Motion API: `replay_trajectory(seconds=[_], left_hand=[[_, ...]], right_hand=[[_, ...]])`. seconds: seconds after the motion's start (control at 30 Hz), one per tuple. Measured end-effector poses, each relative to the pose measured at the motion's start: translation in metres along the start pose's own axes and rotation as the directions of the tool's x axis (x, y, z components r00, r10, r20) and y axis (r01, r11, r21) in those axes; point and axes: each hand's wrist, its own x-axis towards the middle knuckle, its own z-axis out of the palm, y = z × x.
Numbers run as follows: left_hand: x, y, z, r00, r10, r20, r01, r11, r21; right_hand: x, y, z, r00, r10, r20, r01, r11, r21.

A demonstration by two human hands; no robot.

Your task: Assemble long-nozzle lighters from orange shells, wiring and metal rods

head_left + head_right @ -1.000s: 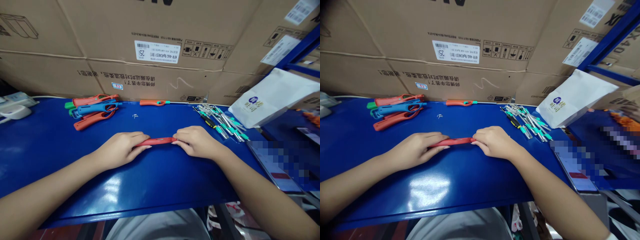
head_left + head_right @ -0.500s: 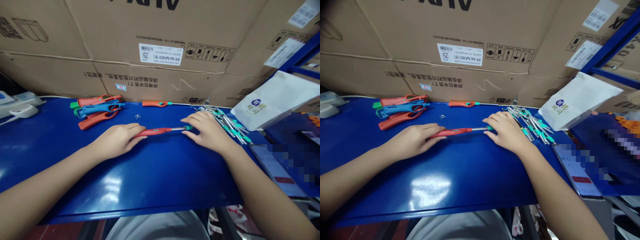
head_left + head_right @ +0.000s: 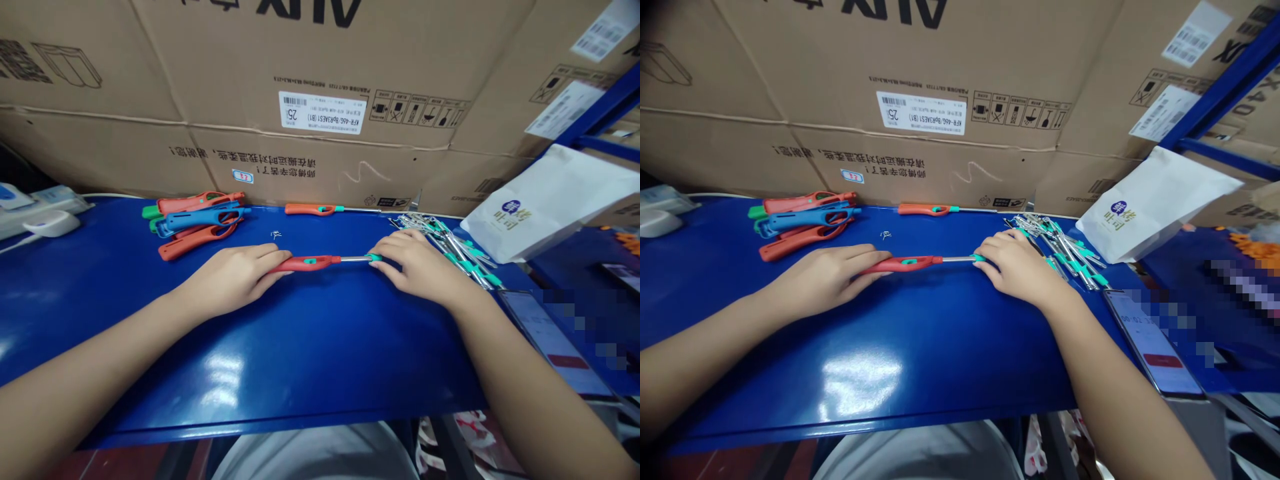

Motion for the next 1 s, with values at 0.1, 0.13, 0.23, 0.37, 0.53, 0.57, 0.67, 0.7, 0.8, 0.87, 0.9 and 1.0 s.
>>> replay_trajectory(seconds=[0.1, 0.13, 0.23, 0.37, 0.53, 0.57, 0.67, 0.7, 0.8, 0.87, 0.9, 1.0], left_hand=[[0.0, 0.0, 0.0005, 1.0, -0.004, 0.015, 0.005, 1.0, -0.028], [-0.0002, 0.0, 0.0006, 1.0, -0.003, 0.016, 0.003, 0.999, -0.035], [-0.0012, 0.0001, 0.0006, 1.0, 0.005, 0.006, -0.005, 0.999, -0.04], [-0.0022, 0.0003, -0.0004, 1.0, 0.011, -0.004, -0.011, 1.0, -0.025], [-0.0017, -0.0005, 0.0005, 1.0, 0.01, -0.015, -0.01, 1.0, -0.001], [-0.0015, -0.0006, 0.0011, 1.0, 0.007, -0.015, -0.007, 1.0, -0.006], [-0.0013, -0.0005, 0.0023, 1.0, 0.0, -0.01, 0.0, 1.0, -0.031], [-0.0014, -0.0002, 0.0023, 1.0, -0.005, -0.009, 0.004, 0.999, -0.04], [-0.0015, 0.0012, 0.0008, 1.0, -0.029, 0.011, 0.03, 0.996, -0.083], [-0.0012, 0.0024, -0.0007, 0.999, -0.04, 0.034, 0.044, 0.991, -0.125], [-0.0009, 0.003, -0.0013, 0.998, -0.044, 0.043, 0.049, 0.988, -0.145], [0.0, 0.0043, -0.002, 0.998, -0.048, 0.049, 0.056, 0.982, -0.179]], right_hand=[[0.0007, 0.0018, 0.0022, 0.999, -0.008, -0.032, 0.008, 1.0, 0.0], [0.001, 0.0021, 0.003, 0.999, -0.003, -0.053, 0.003, 1.0, 0.0], [0.0015, 0.0025, 0.0043, 0.995, 0.012, -0.099, -0.011, 1.0, 0.007], [0.0003, 0.0023, 0.0021, 0.994, 0.039, -0.098, -0.038, 0.999, 0.016], [-0.0013, 0.0049, 0.0005, 0.999, -0.001, -0.047, 0.002, 1.0, 0.03], [-0.0012, 0.0056, 0.0009, 0.999, -0.008, -0.042, 0.009, 1.0, 0.029], [-0.0002, 0.0071, 0.002, 0.998, -0.013, -0.059, 0.014, 1.0, 0.02], [0.0, 0.0072, 0.0021, 0.997, -0.011, -0.072, 0.013, 1.0, 0.017], [-0.0001, 0.0069, 0.0014, 0.993, 0.0, -0.116, 0.002, 1.0, 0.014], [-0.0006, 0.0066, 0.0009, 0.989, 0.005, -0.149, -0.002, 1.0, 0.022], [-0.001, 0.0066, 0.0007, 0.986, 0.005, -0.164, 0.001, 1.0, 0.031], [-0.0016, 0.0066, 0.0008, 0.983, -0.008, -0.185, 0.019, 0.998, 0.059]])
